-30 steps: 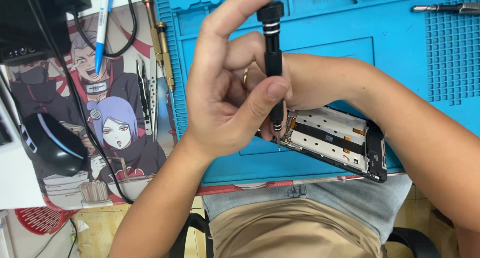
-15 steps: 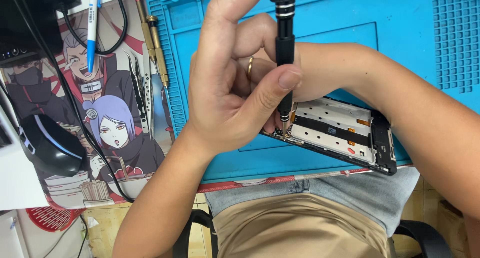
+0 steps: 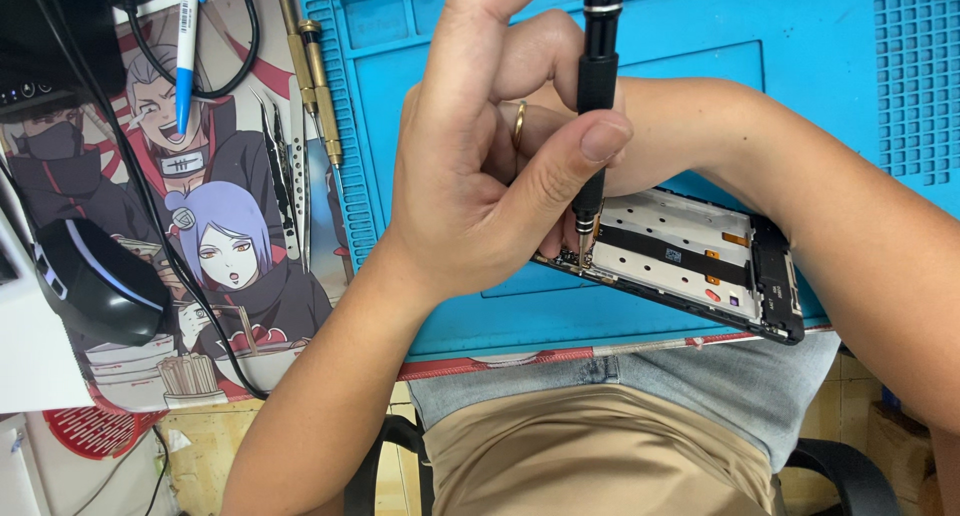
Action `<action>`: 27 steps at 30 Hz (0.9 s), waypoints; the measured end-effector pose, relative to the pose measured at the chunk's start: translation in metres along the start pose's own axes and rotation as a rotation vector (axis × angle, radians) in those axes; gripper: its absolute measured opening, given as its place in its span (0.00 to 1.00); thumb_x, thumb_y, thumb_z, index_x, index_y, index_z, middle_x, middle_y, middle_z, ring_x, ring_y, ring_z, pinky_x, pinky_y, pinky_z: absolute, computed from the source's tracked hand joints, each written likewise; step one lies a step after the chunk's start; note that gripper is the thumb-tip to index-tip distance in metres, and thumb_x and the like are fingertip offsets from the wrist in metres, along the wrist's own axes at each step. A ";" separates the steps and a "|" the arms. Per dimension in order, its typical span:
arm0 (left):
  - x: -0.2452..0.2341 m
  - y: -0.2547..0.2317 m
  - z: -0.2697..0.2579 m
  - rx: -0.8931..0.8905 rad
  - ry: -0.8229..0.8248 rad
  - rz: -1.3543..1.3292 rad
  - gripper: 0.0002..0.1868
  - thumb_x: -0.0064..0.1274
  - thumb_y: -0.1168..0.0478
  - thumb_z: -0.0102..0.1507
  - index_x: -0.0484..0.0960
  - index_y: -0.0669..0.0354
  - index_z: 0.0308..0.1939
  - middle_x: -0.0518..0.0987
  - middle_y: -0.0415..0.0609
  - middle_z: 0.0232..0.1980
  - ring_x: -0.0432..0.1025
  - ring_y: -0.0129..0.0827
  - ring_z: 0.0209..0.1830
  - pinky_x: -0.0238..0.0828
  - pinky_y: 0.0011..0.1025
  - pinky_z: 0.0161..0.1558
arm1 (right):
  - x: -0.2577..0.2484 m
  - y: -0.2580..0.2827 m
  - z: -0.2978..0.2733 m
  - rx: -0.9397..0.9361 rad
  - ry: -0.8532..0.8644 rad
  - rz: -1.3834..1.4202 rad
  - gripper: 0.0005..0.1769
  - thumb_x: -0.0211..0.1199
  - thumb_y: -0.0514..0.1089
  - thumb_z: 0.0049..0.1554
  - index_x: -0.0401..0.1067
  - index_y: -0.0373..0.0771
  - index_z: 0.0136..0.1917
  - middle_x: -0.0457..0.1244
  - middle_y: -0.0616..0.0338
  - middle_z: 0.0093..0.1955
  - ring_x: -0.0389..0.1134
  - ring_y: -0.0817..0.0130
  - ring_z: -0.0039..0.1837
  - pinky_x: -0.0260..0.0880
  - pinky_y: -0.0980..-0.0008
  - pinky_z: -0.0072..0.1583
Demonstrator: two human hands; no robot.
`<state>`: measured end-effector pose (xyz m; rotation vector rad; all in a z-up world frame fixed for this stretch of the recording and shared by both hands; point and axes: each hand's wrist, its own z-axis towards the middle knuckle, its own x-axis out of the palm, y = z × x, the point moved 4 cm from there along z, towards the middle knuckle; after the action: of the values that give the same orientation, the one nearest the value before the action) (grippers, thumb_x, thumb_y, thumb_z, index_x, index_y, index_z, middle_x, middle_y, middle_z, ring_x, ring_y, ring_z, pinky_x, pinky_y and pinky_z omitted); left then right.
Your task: The person uses a screwdriver to remove and reattach screws on a disassembled smartphone placed on a blue work mat. They handle the phone's internal components and casing, occasionally lifting and rotating the device to access different areas.
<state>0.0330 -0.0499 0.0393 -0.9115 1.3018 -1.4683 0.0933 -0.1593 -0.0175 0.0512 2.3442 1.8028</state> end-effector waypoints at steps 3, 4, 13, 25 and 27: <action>0.000 -0.002 0.001 -0.018 0.007 -0.001 0.35 0.53 0.55 0.78 0.52 0.56 0.83 0.75 0.49 0.46 0.81 0.28 0.19 0.68 0.18 0.19 | 0.000 0.006 0.000 0.043 -0.021 -0.011 0.11 0.57 0.28 0.51 0.80 0.35 0.37 0.76 0.55 0.33 0.82 0.71 0.34 0.88 0.76 0.36; 0.000 -0.001 0.001 -0.018 0.007 -0.001 0.35 0.53 0.55 0.78 0.52 0.56 0.83 0.75 0.49 0.46 0.81 0.28 0.19 0.68 0.18 0.19 | 0.000 0.006 -0.001 0.042 -0.021 -0.012 0.11 0.57 0.28 0.51 0.80 0.35 0.37 0.76 0.55 0.33 0.82 0.71 0.34 0.88 0.76 0.36; -0.001 -0.001 0.001 -0.001 0.013 0.033 0.34 0.53 0.56 0.79 0.52 0.56 0.83 0.77 0.49 0.46 0.82 0.27 0.19 0.65 0.17 0.20 | -0.001 0.004 -0.002 -0.040 -0.011 -0.099 0.11 0.59 0.31 0.51 0.81 0.38 0.34 0.75 0.58 0.34 0.81 0.74 0.37 0.84 0.78 0.37; 0.001 0.000 0.000 -0.005 0.010 -0.006 0.35 0.53 0.55 0.78 0.52 0.56 0.83 0.77 0.52 0.45 0.78 0.26 0.17 0.61 0.18 0.20 | 0.000 0.009 -0.002 -0.039 0.005 -0.114 0.13 0.58 0.33 0.54 0.82 0.39 0.37 0.76 0.59 0.35 0.82 0.74 0.39 0.86 0.77 0.40; 0.001 -0.001 0.000 -0.018 0.001 -0.070 0.35 0.52 0.55 0.78 0.51 0.56 0.83 0.76 0.50 0.45 0.76 0.27 0.17 0.64 0.19 0.19 | 0.000 0.007 -0.001 0.059 -0.024 -0.032 0.06 0.67 0.31 0.50 0.83 0.37 0.35 0.76 0.58 0.33 0.81 0.73 0.37 0.85 0.76 0.38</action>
<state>0.0324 -0.0504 0.0406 -0.9768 1.2973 -1.5137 0.0930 -0.1582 -0.0100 0.0421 2.3676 1.7089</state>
